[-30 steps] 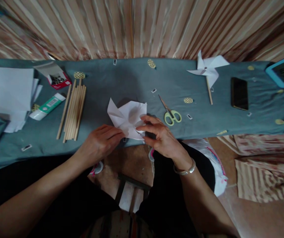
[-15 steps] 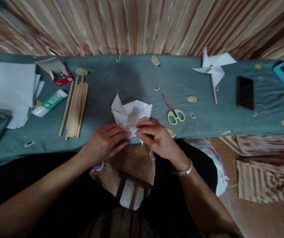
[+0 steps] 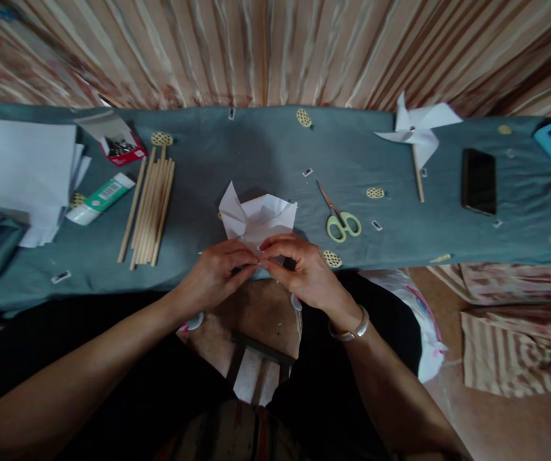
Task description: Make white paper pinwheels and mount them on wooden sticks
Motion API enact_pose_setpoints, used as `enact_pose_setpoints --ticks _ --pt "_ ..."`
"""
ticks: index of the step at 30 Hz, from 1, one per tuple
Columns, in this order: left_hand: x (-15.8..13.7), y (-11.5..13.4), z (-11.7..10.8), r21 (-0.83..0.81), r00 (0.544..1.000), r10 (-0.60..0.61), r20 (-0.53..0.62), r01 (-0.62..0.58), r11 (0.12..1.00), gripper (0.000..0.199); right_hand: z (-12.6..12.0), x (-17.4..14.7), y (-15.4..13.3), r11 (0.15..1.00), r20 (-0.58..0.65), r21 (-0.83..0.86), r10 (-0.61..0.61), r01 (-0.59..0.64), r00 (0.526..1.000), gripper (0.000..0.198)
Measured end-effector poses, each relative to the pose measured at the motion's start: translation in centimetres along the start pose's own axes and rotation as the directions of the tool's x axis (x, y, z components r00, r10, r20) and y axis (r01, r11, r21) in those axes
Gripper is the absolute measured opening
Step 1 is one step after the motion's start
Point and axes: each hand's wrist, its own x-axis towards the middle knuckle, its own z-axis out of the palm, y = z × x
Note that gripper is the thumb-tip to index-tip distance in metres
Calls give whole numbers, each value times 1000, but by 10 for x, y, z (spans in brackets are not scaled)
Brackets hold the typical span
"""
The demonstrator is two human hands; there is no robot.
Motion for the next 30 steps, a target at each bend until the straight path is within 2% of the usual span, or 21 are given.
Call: enact_pose_setpoints --ticks 7,12,17,21,26,30 --pt "1 4 -3 42 996 -44 73 41 998 22 2 1 0 1000 27 -8 -9 9 1000 11" --pt "1 4 -2 17 997 -62 50 61 998 21 0 1 2 999 -7 7 37 -37 999 3" --pt "0 4 -1 11 997 -67 31 67 998 18 0 3 3 1000 -27 2 19 -19 999 4" --pt "-2 3 -3 52 997 -65 43 63 997 18 5 7 0 994 -58 -108 -19 13 998 6" --pt "-7 3 -9 274 997 -39 64 20 961 18 13 13 0 951 -135 -307 -95 50 986 7" --pt "-12 4 -11 331 999 -4 52 -14 944 19 18 18 3 923 -160 -382 -122 52 980 10"
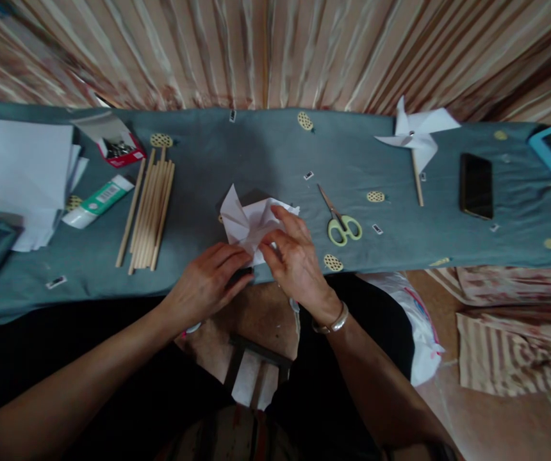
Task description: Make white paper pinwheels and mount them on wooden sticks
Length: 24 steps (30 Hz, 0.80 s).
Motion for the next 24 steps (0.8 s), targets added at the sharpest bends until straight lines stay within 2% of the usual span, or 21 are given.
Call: enact_pose_setpoints --ticks 8,24 --pt "-3 0 2 -30 996 20 -82 -22 999 25 9 8 -1 998 10 -67 -7 8 1000 14" --pt "0 -2 4 99 997 75 -7 -74 992 21 17 11 2 995 -5 -96 -13 12 1000 10"
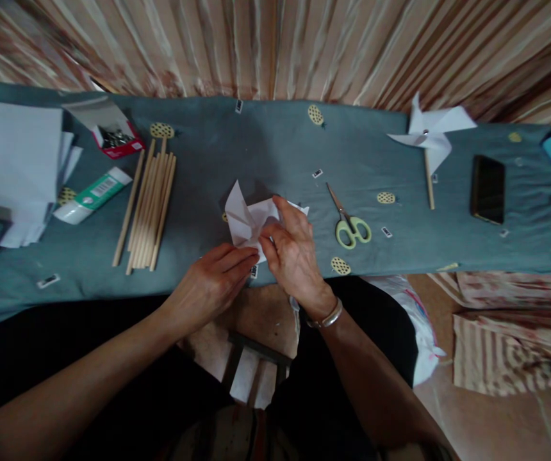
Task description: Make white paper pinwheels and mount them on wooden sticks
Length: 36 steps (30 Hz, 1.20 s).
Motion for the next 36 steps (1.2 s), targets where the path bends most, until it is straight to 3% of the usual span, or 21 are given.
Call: enact_pose_setpoints --ticks 12,36 --pt "0 0 0 46 1000 9 14 -10 999 24 -1 -1 0 999 -4 13 50 -50 999 5" --pt "1 3 -1 4 999 -2 51 2 1000 20 1 -3 -1 999 -15 42 19 -18 1000 8"
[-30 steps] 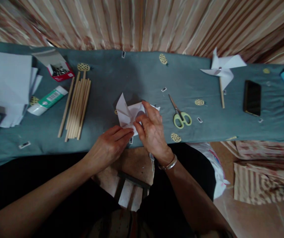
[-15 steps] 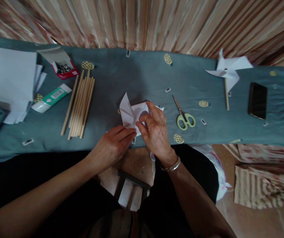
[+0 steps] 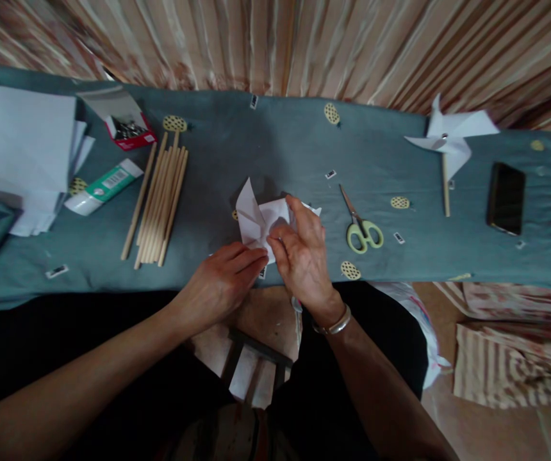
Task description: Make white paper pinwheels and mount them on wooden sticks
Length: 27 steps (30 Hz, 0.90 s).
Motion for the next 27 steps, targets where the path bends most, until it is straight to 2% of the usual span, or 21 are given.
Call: enact_pose_setpoints --ticks 11,18,24,27 --pt "1 0 1 27 1000 7 4 -7 1000 18 2 -3 -1 989 -4 -113 -92 90 996 19" --pt "2 0 -1 29 1000 -10 23 9 1000 16 0 -13 -4 943 68 -270 -183 195 981 31" --pt "3 0 -2 21 999 -10 43 9 1000 17 3 -14 -14 939 121 -301 -136 167 983 43" --pt "3 -1 -2 14 999 -3 45 2 1000 16 7 -11 -17 915 151 -340 -177 219 973 45"
